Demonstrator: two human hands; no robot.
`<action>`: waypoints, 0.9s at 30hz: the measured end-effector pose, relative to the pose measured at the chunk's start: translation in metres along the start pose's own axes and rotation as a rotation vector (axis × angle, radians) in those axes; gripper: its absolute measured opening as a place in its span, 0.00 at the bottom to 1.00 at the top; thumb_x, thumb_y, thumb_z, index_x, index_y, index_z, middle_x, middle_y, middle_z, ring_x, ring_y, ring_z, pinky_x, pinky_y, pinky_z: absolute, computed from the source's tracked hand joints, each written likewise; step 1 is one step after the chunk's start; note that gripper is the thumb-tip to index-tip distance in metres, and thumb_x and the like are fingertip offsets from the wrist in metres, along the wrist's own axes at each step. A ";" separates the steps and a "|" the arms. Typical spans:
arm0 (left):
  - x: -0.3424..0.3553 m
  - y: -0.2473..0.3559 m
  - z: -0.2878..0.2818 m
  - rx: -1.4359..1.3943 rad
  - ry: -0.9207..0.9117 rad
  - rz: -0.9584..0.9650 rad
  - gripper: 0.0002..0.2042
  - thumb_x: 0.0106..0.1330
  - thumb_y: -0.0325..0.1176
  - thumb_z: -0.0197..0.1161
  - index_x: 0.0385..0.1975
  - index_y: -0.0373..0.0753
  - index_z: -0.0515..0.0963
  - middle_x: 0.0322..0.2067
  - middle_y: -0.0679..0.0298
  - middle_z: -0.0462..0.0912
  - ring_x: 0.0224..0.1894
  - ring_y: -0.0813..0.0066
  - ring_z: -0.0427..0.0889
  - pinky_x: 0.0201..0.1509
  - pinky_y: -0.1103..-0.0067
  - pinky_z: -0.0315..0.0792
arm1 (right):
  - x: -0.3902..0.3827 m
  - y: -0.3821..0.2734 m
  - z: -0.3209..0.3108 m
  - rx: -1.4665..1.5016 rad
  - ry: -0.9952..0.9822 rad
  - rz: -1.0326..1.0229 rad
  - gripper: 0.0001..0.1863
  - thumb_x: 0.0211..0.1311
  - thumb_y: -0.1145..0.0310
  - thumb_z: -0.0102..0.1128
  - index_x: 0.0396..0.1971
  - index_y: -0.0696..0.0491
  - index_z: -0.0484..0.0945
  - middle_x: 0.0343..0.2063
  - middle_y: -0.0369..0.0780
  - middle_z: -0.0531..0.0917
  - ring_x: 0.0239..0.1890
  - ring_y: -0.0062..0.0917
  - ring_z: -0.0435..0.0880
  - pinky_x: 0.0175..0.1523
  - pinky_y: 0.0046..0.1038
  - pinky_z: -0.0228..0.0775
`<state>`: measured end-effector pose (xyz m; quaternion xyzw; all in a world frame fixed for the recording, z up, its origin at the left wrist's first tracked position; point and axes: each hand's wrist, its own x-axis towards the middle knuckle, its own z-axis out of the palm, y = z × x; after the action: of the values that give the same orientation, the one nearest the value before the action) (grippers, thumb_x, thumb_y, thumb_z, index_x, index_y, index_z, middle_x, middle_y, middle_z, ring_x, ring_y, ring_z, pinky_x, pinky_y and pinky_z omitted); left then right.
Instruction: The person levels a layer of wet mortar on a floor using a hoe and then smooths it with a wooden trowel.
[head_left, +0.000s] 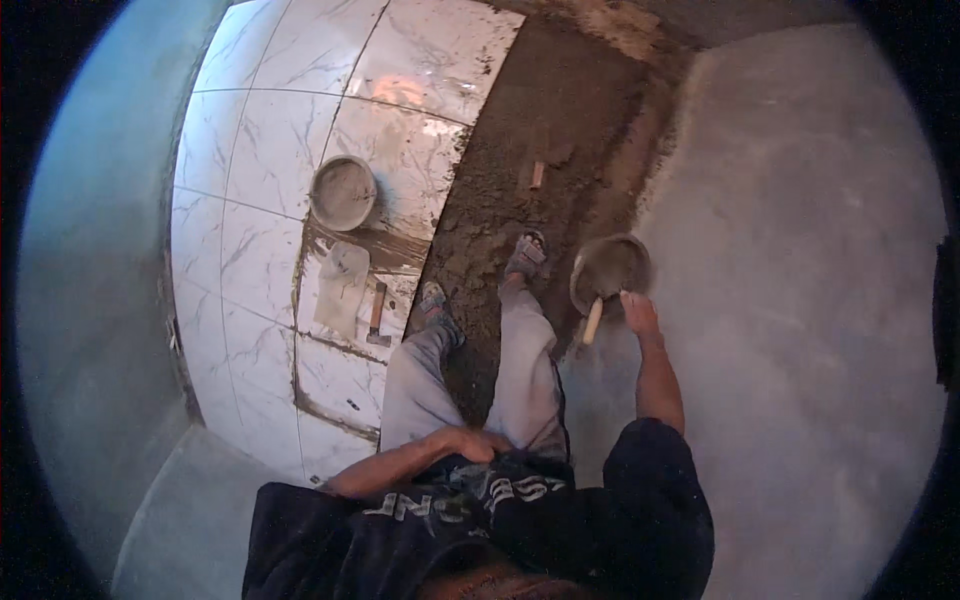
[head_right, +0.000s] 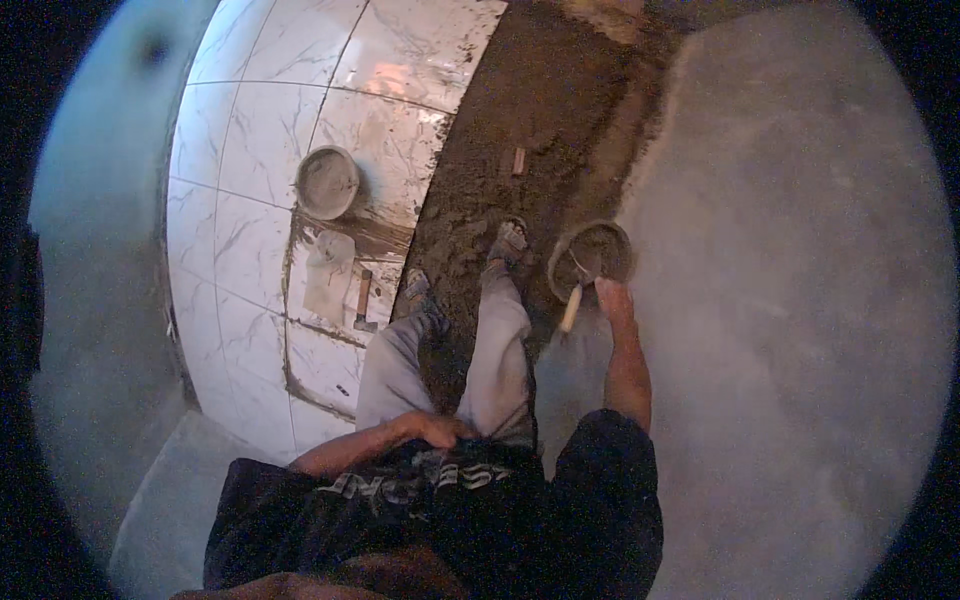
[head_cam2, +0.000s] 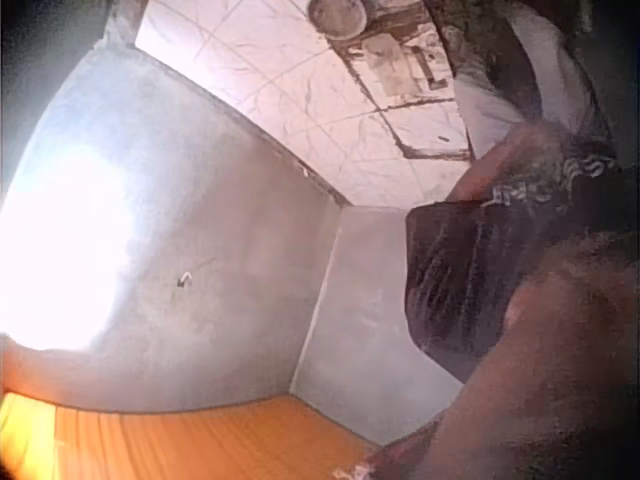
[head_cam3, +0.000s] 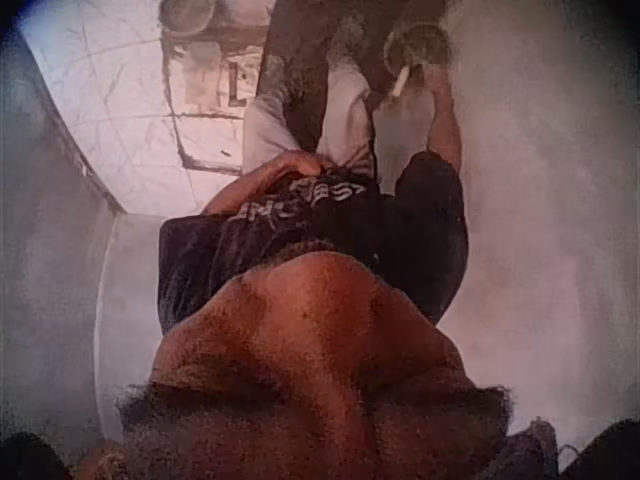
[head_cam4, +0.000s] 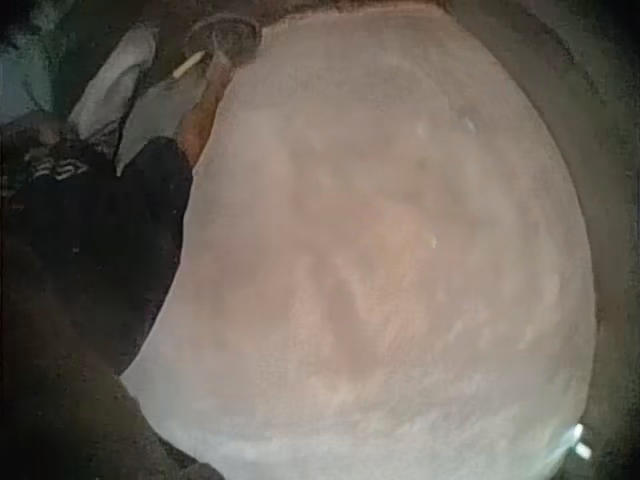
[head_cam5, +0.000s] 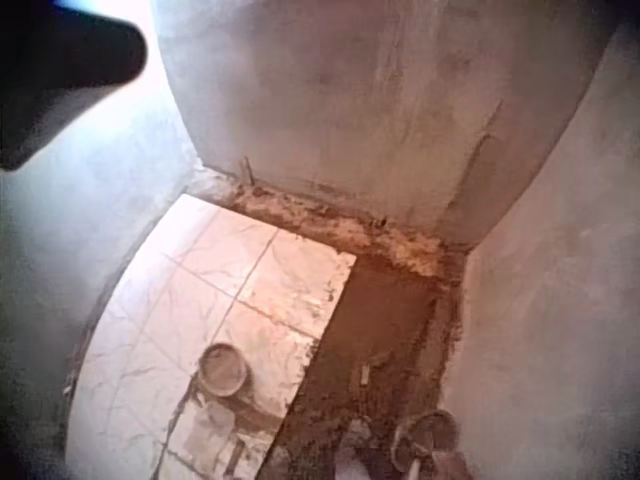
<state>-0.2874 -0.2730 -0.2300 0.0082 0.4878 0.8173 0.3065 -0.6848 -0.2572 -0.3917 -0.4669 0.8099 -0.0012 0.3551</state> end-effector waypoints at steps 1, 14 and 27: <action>0.013 -0.002 -0.014 -0.009 0.000 -0.001 0.22 0.50 0.30 0.50 0.48 0.29 0.68 0.51 0.51 0.69 0.53 0.58 0.67 0.57 0.70 0.60 | 0.015 0.041 0.021 -0.151 -0.002 -0.114 0.20 0.60 0.56 0.40 0.26 0.58 0.73 0.28 0.48 0.77 0.34 0.44 0.75 0.39 0.41 0.64; 0.099 -0.063 -0.033 -0.657 -0.131 -0.011 0.19 0.60 0.37 0.49 0.48 0.35 0.69 0.51 0.55 0.68 0.54 0.65 0.65 0.56 0.72 0.58 | 0.125 0.035 0.079 0.035 -0.590 0.113 0.17 0.61 0.58 0.41 0.37 0.54 0.73 0.36 0.47 0.75 0.42 0.44 0.72 0.47 0.41 0.63; 0.012 -0.317 -0.491 0.282 1.624 -0.349 0.32 0.50 0.40 0.65 0.53 0.32 0.60 0.49 0.46 0.67 0.52 0.54 0.67 0.53 0.68 0.63 | 0.426 -0.016 0.240 -0.284 0.146 -0.391 0.22 0.59 0.61 0.46 0.50 0.60 0.66 0.49 0.53 0.68 0.52 0.48 0.66 0.53 0.41 0.61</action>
<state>-0.2938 -0.5495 -0.7454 -0.6195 0.6487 0.4416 -0.0216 -0.6668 -0.5095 -0.8101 -0.6585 0.7197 0.0101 0.2197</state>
